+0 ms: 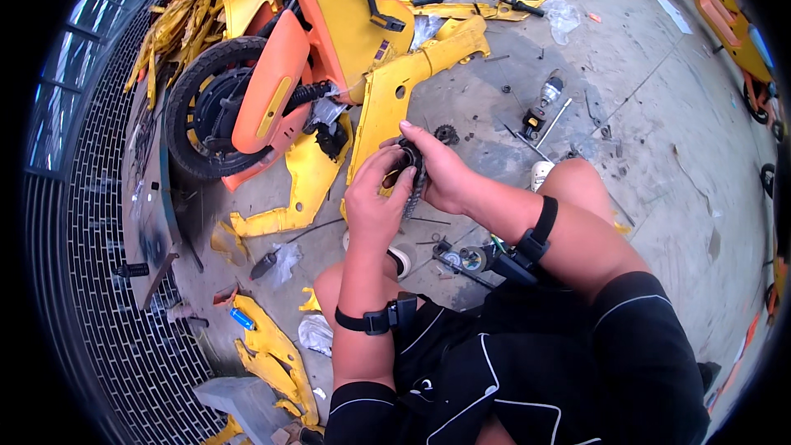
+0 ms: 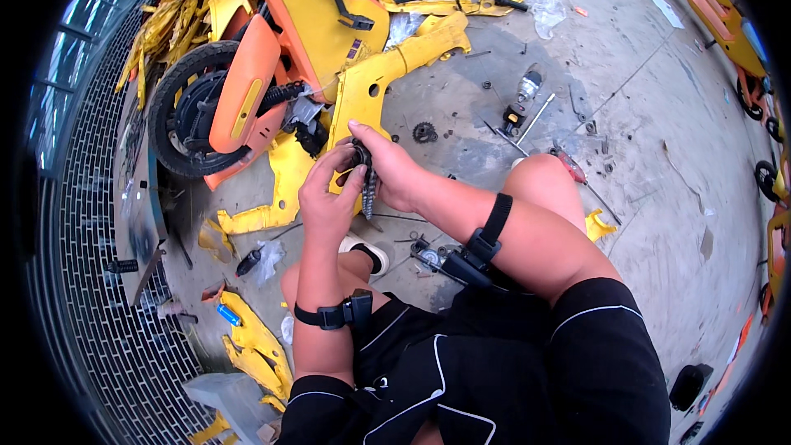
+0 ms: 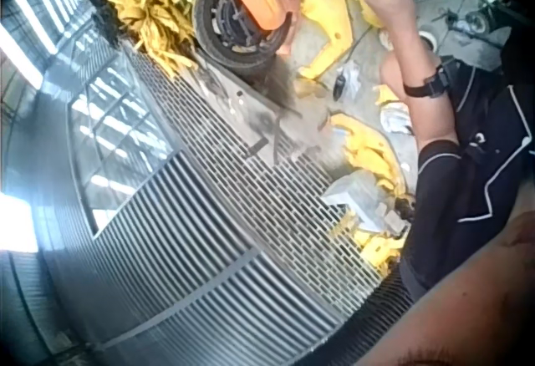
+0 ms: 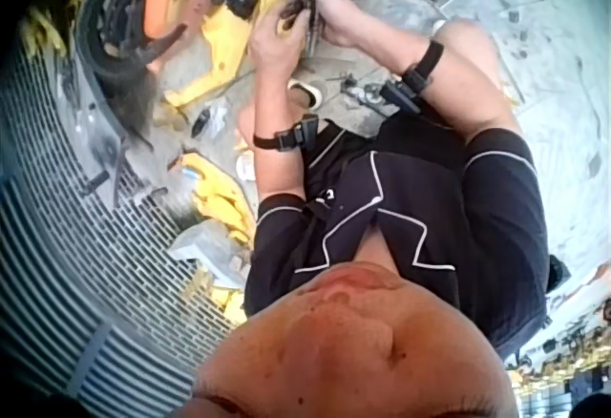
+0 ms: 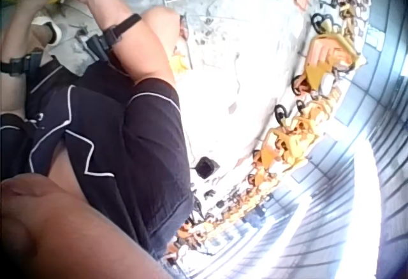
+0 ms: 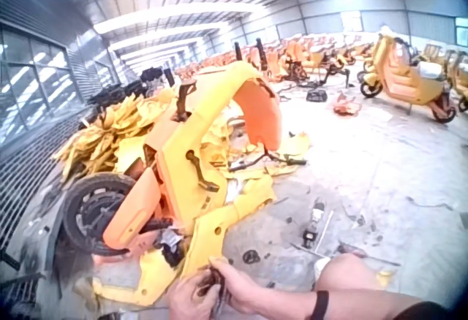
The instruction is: The person assembles or repairs a vehicle part by hand, using a power drill to secure components including a gear and a chain.
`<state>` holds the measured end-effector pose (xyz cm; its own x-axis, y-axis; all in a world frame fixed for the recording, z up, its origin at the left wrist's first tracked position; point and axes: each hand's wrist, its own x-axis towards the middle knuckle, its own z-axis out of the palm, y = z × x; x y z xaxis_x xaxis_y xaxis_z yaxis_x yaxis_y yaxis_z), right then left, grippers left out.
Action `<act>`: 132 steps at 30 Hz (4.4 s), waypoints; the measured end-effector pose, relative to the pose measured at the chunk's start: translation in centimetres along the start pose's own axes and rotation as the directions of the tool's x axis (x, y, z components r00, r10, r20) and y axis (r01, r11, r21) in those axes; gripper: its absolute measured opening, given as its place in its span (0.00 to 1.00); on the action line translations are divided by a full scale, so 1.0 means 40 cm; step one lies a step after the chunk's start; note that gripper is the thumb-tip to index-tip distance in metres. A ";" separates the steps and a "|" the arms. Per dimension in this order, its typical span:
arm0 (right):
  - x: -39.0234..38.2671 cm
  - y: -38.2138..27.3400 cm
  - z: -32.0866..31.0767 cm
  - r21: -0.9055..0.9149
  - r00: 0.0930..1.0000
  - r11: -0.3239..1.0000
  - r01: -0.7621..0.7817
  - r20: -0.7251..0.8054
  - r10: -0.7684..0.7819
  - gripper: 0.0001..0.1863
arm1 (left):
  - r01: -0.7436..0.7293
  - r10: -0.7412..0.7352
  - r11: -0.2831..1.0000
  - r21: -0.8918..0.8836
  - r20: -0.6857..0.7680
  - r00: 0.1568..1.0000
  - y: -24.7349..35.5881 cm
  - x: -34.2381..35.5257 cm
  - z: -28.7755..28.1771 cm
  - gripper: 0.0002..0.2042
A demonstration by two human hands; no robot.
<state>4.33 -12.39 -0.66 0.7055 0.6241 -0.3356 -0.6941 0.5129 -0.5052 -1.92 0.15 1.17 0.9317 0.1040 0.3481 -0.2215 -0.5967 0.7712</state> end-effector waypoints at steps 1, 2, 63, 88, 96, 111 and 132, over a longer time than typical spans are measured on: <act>0.011 0.001 0.002 0.003 1.000 1.000 -0.007 0.013 0.007 0.25 | 0.015 -0.015 0.999 -0.029 0.002 1.000 -0.015 0.001 -0.003 0.19; 0.022 0.003 0.005 0.015 1.000 1.000 -0.011 0.020 0.011 0.25 | 0.024 -0.024 1.000 0.014 -0.007 1.000 -0.027 0.001 -0.005 0.19; -0.491 -0.035 0.085 -0.454 0.932 0.838 0.303 -0.044 -0.360 0.20 | -0.078 0.049 0.944 -0.321 -0.097 0.994 0.321 -0.230 0.064 0.23; -0.466 0.075 0.065 -0.629 0.988 0.776 0.046 -0.086 -0.128 0.26 | 0.343 -0.099 0.597 -0.725 0.357 0.929 0.189 -0.431 0.041 0.30; -0.411 0.010 0.066 -0.919 0.981 0.378 -0.108 -0.159 -0.107 0.28 | 0.400 -0.226 0.530 -0.748 0.330 0.917 0.177 -0.413 0.075 0.18; -0.389 -0.212 -0.086 -0.937 0.997 0.347 0.042 0.060 0.041 0.24 | 0.498 -0.246 0.727 -0.473 0.497 0.832 0.233 -0.233 0.079 0.24; -0.229 -0.204 -0.232 -0.888 0.993 0.446 0.111 0.084 -0.080 0.32 | 0.433 -0.322 0.887 -0.164 0.454 0.831 0.020 -0.148 0.138 0.19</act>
<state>4.86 -27.75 -0.83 0.7440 0.6288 -0.2260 -0.1042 -0.2249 -0.9688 -6.02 -5.33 -3.21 0.9761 -0.0828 -0.2008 0.1595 -0.3538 0.9216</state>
